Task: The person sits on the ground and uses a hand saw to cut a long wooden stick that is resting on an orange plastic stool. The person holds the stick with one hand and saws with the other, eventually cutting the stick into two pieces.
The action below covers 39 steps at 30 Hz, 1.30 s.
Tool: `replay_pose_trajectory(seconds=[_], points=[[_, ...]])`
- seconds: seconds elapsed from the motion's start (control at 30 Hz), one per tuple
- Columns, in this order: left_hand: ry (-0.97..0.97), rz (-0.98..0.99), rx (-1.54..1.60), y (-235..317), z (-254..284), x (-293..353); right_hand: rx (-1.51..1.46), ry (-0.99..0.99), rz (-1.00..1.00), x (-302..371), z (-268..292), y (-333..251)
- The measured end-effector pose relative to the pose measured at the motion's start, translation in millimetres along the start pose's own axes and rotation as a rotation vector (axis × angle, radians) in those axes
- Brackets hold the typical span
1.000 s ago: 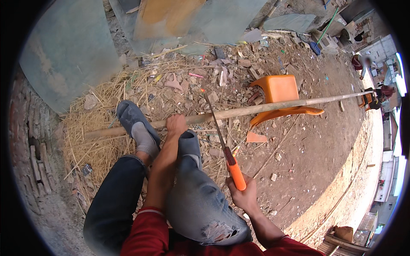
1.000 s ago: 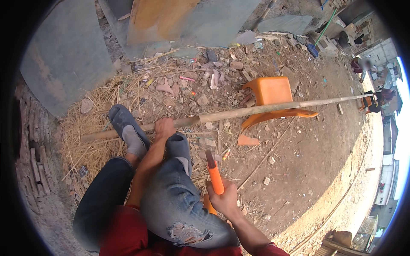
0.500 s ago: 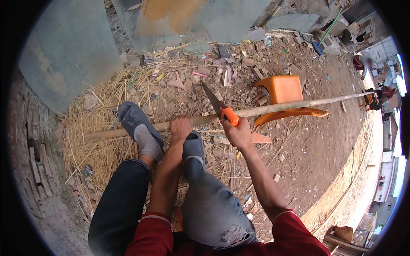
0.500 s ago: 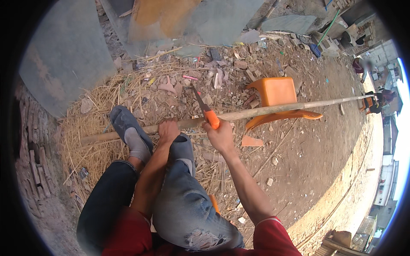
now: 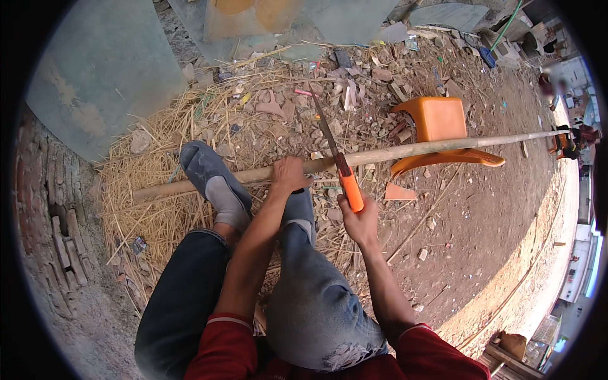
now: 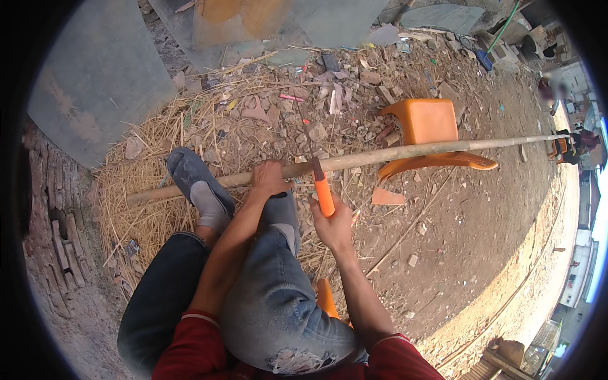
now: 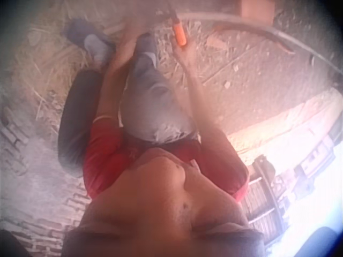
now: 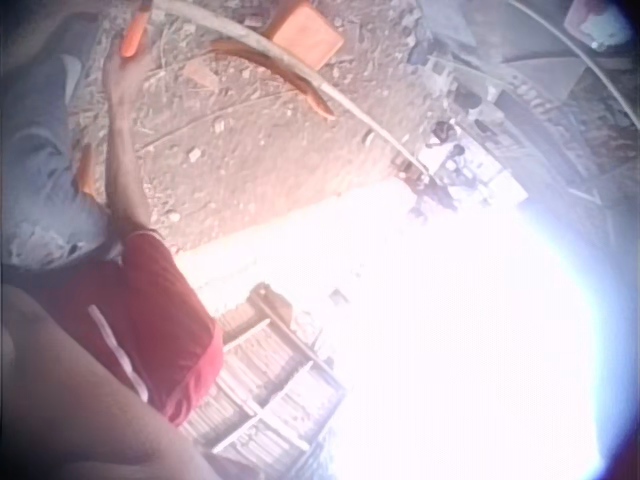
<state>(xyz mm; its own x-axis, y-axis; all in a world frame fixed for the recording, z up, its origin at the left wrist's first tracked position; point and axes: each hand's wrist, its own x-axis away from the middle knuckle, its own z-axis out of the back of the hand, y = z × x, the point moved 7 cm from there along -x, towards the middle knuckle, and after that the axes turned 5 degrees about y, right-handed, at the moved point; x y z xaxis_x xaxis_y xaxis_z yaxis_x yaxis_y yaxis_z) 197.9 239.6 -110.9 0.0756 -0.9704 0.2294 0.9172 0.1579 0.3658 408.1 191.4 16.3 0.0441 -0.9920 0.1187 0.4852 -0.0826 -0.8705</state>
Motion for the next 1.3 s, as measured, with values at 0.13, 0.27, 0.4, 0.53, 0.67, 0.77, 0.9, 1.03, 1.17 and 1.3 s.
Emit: replay_pose_trajectory(seconds=[0.13, 0.27, 0.4, 0.53, 0.67, 0.77, 0.9, 1.03, 1.17, 1.3], points=[[-0.081, 0.122, -0.083, -20, -29, -21, 0.003, -0.019, -0.041, -21, -2, -17], [0.033, 0.124, -0.113, -14, -41, -21, -0.023, -0.094, -0.018, -72, 7, -40], [0.031, 0.176, -0.115, -20, -34, -14, -0.215, -0.101, 0.033, -90, 56, -150], [-0.034, 0.098, -0.091, 2, -12, -13, -0.234, 0.023, 0.214, -74, 104, -211], [-0.041, 0.113, -0.042, -5, -5, -18, -0.046, 0.058, 0.288, -29, 92, -164], [-0.139, 0.193, 0.009, -14, 8, -20, -0.019, 0.017, 0.068, 18, 66, -81], [-0.171, 0.200, -0.001, -5, 9, -17, -0.023, -0.024, -0.084, 64, 59, -19], [-0.164, 0.228, -0.035, -13, 7, -18, -0.072, -0.042, -0.149, 76, 60, -17], [-0.139, 0.245, -0.052, -5, 6, -17, -0.043, -0.060, -0.173, 85, 63, -19], [-0.133, 0.225, -0.045, -5, -3, -17, -0.063, -0.092, -0.237, 121, 68, -21]])
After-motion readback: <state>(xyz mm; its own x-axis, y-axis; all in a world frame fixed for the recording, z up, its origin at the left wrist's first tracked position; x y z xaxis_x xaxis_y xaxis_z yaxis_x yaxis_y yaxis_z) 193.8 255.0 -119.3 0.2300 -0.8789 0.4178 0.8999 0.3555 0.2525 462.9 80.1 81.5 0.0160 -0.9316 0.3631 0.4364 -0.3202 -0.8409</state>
